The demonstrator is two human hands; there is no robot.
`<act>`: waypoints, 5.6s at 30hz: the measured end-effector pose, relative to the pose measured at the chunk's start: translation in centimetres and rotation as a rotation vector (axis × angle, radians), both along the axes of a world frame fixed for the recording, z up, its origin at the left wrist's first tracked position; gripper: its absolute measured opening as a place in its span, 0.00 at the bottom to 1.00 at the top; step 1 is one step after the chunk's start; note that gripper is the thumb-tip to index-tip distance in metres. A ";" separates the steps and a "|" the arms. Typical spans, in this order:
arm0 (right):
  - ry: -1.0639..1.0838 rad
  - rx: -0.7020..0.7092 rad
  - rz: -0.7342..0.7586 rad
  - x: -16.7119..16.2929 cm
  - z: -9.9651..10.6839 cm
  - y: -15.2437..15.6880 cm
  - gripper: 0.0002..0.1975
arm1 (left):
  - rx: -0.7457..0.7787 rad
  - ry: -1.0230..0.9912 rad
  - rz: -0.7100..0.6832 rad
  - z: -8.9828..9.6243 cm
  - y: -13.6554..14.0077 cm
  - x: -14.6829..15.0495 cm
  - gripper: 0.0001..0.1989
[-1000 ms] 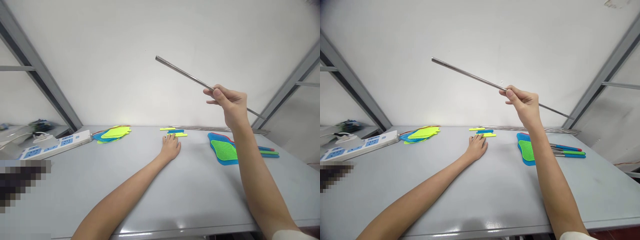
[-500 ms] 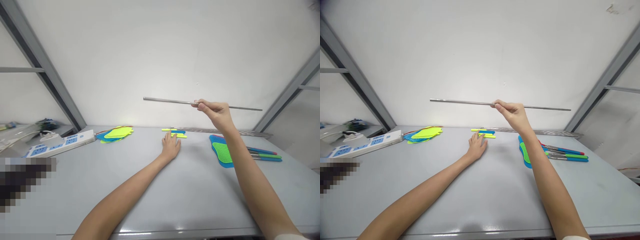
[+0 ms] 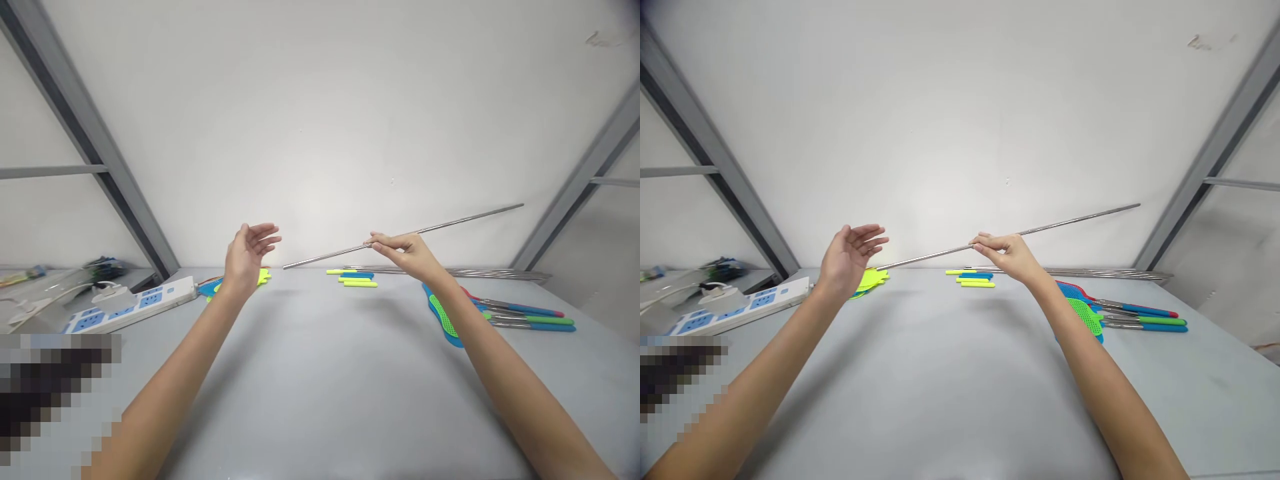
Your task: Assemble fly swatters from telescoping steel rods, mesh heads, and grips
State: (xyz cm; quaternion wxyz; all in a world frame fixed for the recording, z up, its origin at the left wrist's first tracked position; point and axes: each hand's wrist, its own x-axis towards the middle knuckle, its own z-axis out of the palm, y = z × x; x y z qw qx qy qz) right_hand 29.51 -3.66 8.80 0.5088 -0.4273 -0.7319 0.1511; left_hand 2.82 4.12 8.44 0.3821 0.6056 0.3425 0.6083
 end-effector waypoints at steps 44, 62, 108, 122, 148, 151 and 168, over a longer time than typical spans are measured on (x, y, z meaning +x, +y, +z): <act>1.613 -0.622 0.235 -5.6 -4.7 -0.5 0.18 | 0.073 1.220 -0.032 -8.8 -7.6 1.0 0.15; 1.610 -0.497 0.149 -6.8 -6.6 -1.7 0.19 | 0.031 1.337 0.047 -9.6 -9.2 1.5 0.13; 1.557 -0.711 0.119 -9.1 -9.3 -2.8 0.17 | 0.085 1.176 -0.156 -9.4 -9.3 2.6 0.17; 1.633 -0.779 0.055 -8.1 -7.7 -2.0 0.10 | 0.144 1.221 -0.095 -9.3 -8.2 2.1 0.21; 1.631 -0.663 0.002 -2.8 -3.4 -0.8 0.09 | 0.223 1.209 -0.059 -9.2 -7.3 1.0 0.18; 1.533 -0.621 0.049 -3.2 -3.8 -1.0 0.11 | 0.145 1.217 -0.133 -9.7 -7.8 1.0 0.18; 1.338 -0.446 0.180 -3.7 -3.9 -2.1 0.18 | -0.027 1.082 -0.311 -10.2 -9.9 1.8 0.21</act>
